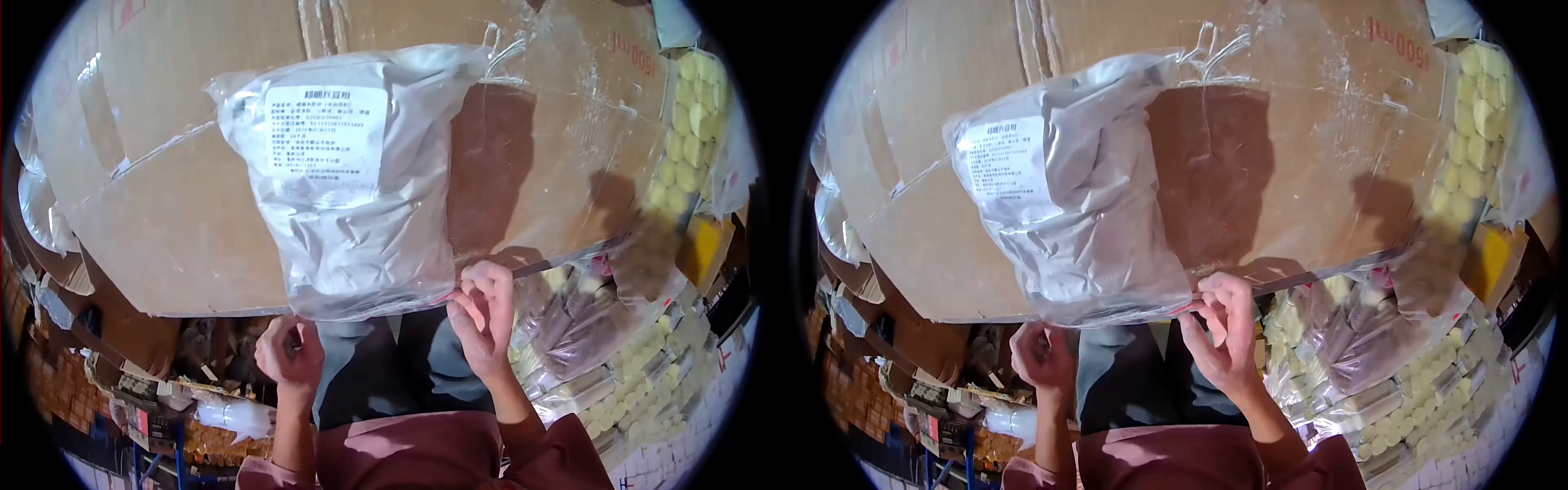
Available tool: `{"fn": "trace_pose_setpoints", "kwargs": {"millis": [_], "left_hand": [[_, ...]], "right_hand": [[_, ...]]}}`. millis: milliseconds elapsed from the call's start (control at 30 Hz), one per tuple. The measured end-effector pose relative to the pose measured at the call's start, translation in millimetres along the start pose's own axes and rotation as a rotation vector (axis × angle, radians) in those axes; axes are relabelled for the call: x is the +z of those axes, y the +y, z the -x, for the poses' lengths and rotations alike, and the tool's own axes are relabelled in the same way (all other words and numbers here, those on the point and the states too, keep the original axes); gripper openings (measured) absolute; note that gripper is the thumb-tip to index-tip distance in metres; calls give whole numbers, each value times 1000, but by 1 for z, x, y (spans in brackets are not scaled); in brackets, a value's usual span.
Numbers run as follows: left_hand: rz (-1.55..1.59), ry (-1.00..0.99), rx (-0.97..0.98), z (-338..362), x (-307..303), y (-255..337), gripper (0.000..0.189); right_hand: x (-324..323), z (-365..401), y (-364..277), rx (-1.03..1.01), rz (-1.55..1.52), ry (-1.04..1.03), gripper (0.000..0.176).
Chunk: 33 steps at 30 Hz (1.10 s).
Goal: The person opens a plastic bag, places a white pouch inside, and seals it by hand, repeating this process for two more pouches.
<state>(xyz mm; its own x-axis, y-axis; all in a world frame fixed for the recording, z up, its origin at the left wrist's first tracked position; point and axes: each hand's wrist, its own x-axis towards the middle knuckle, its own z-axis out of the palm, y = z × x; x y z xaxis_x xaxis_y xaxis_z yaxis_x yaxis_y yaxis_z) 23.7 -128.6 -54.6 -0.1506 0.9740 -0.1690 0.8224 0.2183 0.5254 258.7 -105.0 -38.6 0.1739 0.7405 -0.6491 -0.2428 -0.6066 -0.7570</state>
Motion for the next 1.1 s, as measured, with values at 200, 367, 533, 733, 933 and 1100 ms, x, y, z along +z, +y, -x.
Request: {"fn": "trace_pose_setpoints", "kwargs": {"millis": [200,367,533,733,933,1100], "left_hand": [[209,84,-257,7,15,5,16],[608,150,-689,13,6,13,15],[1095,-484,-860,10,1,42,23],[1512,-477,-964,21,60,95,22],[1612,-263,-1099,25,74,111,19],[1471,-247,-1175,21,77,110,17]], "right_hand": [[5,-14,-12,266,188,0,16],[-6,-18,-3,319,125,-79,14],[-16,-30,-8,376,21,-160,10],[-28,-42,-29,358,284,-315,11],[-39,-43,-18,316,215,-311,7],[-32,-50,-21,139,399,-381,4]]}}
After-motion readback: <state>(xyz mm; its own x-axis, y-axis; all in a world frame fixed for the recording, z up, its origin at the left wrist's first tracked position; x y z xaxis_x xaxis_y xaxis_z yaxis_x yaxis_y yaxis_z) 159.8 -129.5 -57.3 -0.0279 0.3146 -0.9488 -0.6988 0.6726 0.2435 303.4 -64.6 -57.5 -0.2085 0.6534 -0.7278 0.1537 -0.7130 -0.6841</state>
